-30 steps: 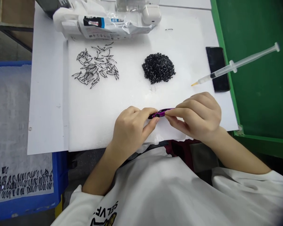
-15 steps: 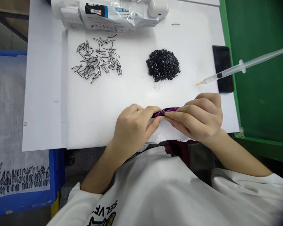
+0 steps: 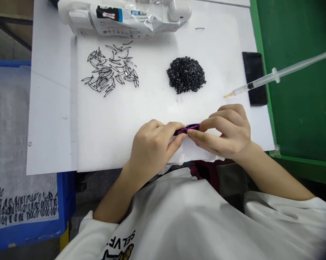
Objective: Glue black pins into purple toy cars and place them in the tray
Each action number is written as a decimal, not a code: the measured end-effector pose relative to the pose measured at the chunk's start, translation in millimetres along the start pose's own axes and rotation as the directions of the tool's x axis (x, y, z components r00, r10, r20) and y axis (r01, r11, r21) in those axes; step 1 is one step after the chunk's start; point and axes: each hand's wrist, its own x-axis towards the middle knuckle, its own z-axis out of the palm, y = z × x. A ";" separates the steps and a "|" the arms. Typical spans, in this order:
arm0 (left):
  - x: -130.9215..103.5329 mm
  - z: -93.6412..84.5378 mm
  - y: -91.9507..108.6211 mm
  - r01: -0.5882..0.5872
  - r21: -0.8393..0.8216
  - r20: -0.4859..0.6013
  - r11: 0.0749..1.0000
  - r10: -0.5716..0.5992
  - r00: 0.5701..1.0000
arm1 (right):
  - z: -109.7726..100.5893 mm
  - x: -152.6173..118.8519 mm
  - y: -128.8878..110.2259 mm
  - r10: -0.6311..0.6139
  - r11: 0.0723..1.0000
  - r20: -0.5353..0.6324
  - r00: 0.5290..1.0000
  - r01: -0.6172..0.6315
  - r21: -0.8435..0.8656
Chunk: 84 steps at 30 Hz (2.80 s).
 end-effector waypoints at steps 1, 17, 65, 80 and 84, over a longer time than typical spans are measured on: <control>-0.1 -0.2 0.0 -0.004 0.000 -0.003 1.000 0.004 1.000 | -0.7 -0.5 1.0 0.000 1.000 0.005 1.000 0.000 0.004; -27.6 -13.9 12.3 -0.303 -0.253 -0.095 0.919 0.288 0.953 | -30.9 -10.6 0.6 0.216 0.880 0.473 0.854 -0.380 0.286; -96.7 41.2 21.1 0.818 -0.542 0.832 -0.193 -0.264 0.488 | -27.2 -52.7 -104.0 0.571 0.259 0.564 0.597 -0.783 0.566; -89.8 33.6 25.7 0.739 -0.655 0.637 0.158 -0.411 0.652 | -16.4 -51.4 -86.8 0.289 0.793 0.219 0.932 -0.361 0.491; -89.2 37.1 24.6 0.743 -0.637 0.643 0.205 -0.391 0.659 | -11.5 -52.5 -89.4 0.225 0.858 0.197 0.954 -0.290 0.423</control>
